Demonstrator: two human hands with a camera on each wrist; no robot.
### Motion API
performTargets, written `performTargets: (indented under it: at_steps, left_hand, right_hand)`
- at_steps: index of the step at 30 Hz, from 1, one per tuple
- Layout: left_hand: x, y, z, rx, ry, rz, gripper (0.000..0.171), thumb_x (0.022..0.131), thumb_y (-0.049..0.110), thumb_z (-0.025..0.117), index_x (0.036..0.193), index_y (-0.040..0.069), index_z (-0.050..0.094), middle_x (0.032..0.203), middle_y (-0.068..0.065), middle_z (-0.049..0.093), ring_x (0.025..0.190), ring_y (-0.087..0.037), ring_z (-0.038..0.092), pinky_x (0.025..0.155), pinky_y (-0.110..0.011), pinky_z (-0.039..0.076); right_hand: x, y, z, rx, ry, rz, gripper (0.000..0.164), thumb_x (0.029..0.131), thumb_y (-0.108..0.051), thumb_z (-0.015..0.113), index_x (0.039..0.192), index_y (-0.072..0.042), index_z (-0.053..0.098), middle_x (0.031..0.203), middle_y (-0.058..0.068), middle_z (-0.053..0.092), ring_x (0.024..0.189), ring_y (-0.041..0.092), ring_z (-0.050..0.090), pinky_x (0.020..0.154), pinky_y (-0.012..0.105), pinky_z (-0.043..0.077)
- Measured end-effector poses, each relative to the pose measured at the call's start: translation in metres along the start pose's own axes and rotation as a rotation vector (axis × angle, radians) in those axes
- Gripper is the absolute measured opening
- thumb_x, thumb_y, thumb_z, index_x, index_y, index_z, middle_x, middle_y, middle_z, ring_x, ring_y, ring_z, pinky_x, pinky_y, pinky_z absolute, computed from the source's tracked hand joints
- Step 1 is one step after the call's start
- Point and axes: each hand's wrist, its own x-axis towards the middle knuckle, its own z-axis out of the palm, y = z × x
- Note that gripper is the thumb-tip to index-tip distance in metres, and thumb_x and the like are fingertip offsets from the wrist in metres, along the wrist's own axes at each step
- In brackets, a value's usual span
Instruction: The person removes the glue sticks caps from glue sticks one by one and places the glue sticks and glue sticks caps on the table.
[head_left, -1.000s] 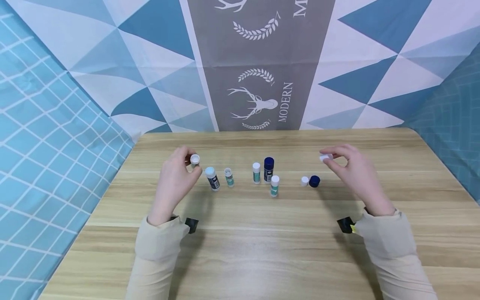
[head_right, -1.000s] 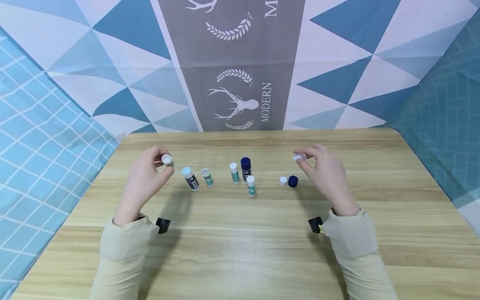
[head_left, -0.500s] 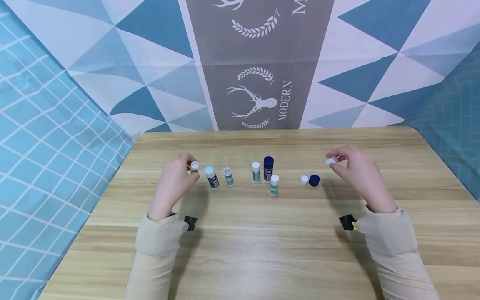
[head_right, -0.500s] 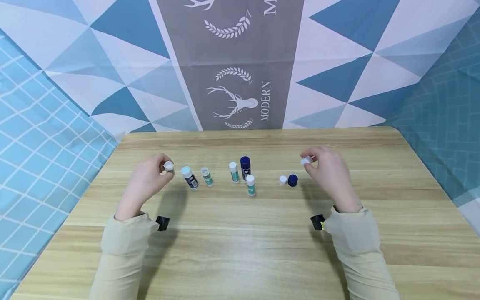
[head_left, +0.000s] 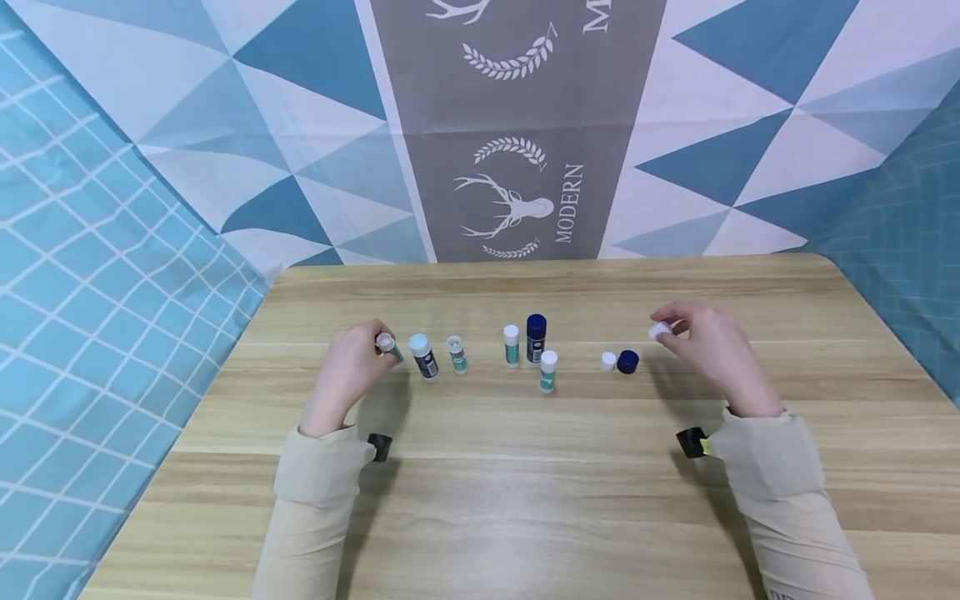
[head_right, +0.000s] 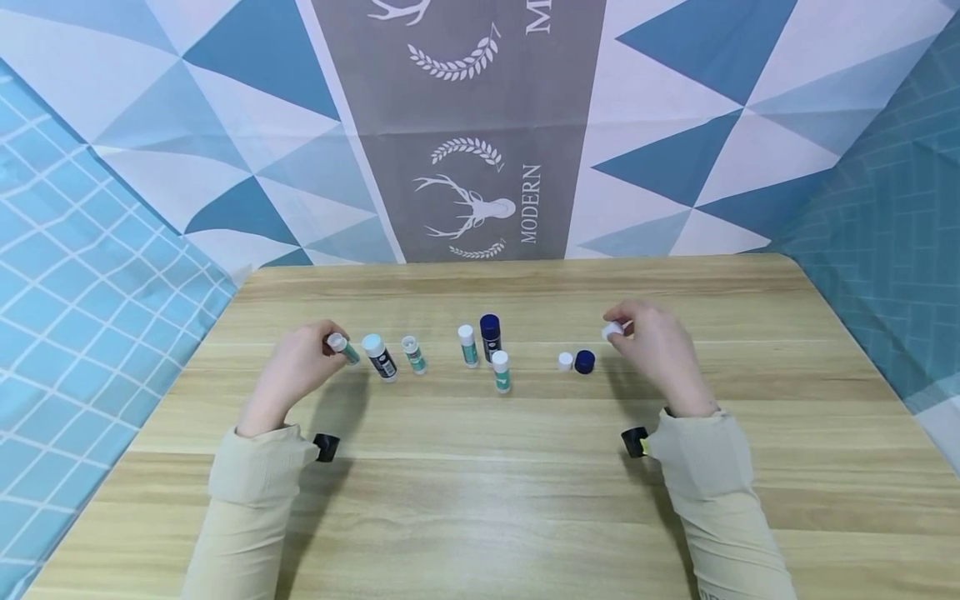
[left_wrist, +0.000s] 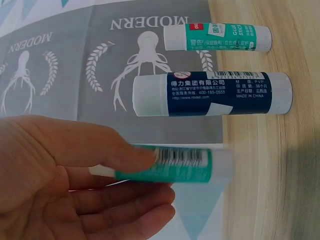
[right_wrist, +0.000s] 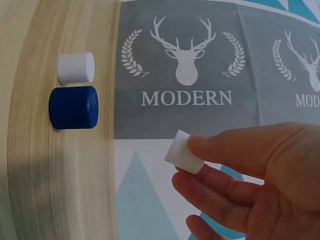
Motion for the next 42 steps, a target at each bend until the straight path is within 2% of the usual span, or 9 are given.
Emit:
performTargets:
  at_steps: [8, 13, 20, 32, 42]
  left_hand:
    - [0.003, -0.003, 0.003, 0.044, -0.078, -0.038, 0.013, 0.076, 0.007, 0.063, 0.085, -0.002, 0.061, 0.079, -0.013, 0.061, 0.064, -0.021, 0.051, 0.060, -0.032, 0.044]
    - [0.004, -0.004, 0.005, 0.039, -0.118, -0.062, 0.012, 0.075, 0.005, 0.057, 0.086, -0.001, 0.060, 0.078, -0.011, 0.059, 0.064, -0.021, 0.049, 0.059, -0.030, 0.040]
    - [0.005, -0.007, 0.007, 0.059, -0.153, -0.061, 0.018, 0.078, 0.005, 0.060, 0.094, -0.002, 0.062, 0.086, -0.014, 0.063, 0.071, -0.024, 0.054, 0.064, -0.037, 0.045]
    - [0.009, -0.007, 0.015, 0.114, -0.184, -0.078, 0.016, 0.078, 0.012, 0.063, 0.089, 0.000, 0.061, 0.080, -0.010, 0.063, 0.066, -0.021, 0.053, 0.061, -0.035, 0.044]
    - [0.008, -0.006, 0.016, 0.134, -0.194, -0.075, 0.023, 0.079, 0.012, 0.063, 0.097, -0.001, 0.061, 0.086, -0.013, 0.064, 0.066, -0.021, 0.053, 0.060, -0.035, 0.045]
  right_hand:
    - [0.002, 0.003, 0.004, -0.045, -0.090, 0.034, 0.022, 0.085, -0.017, 0.062, 0.101, -0.002, 0.062, 0.091, 0.015, 0.064, 0.081, 0.027, 0.057, 0.065, 0.039, 0.044]
    - [0.005, 0.007, 0.011, -0.084, -0.116, 0.029, 0.020, 0.084, -0.015, 0.063, 0.098, -0.001, 0.063, 0.086, 0.013, 0.063, 0.074, 0.023, 0.056, 0.060, 0.034, 0.043]
    - [0.008, 0.011, 0.022, -0.104, -0.123, 0.002, 0.020, 0.081, -0.007, 0.062, 0.099, 0.001, 0.063, 0.089, 0.016, 0.064, 0.077, 0.026, 0.058, 0.064, 0.040, 0.046]
    - [0.011, 0.015, 0.033, -0.111, -0.176, 0.023, 0.020, 0.079, -0.007, 0.063, 0.099, -0.001, 0.063, 0.091, 0.016, 0.063, 0.077, 0.026, 0.057, 0.063, 0.039, 0.045]
    - [0.013, 0.019, 0.037, -0.114, -0.200, 0.015, 0.018, 0.079, -0.006, 0.062, 0.097, -0.002, 0.062, 0.090, 0.015, 0.063, 0.076, 0.025, 0.057, 0.063, 0.039, 0.045]
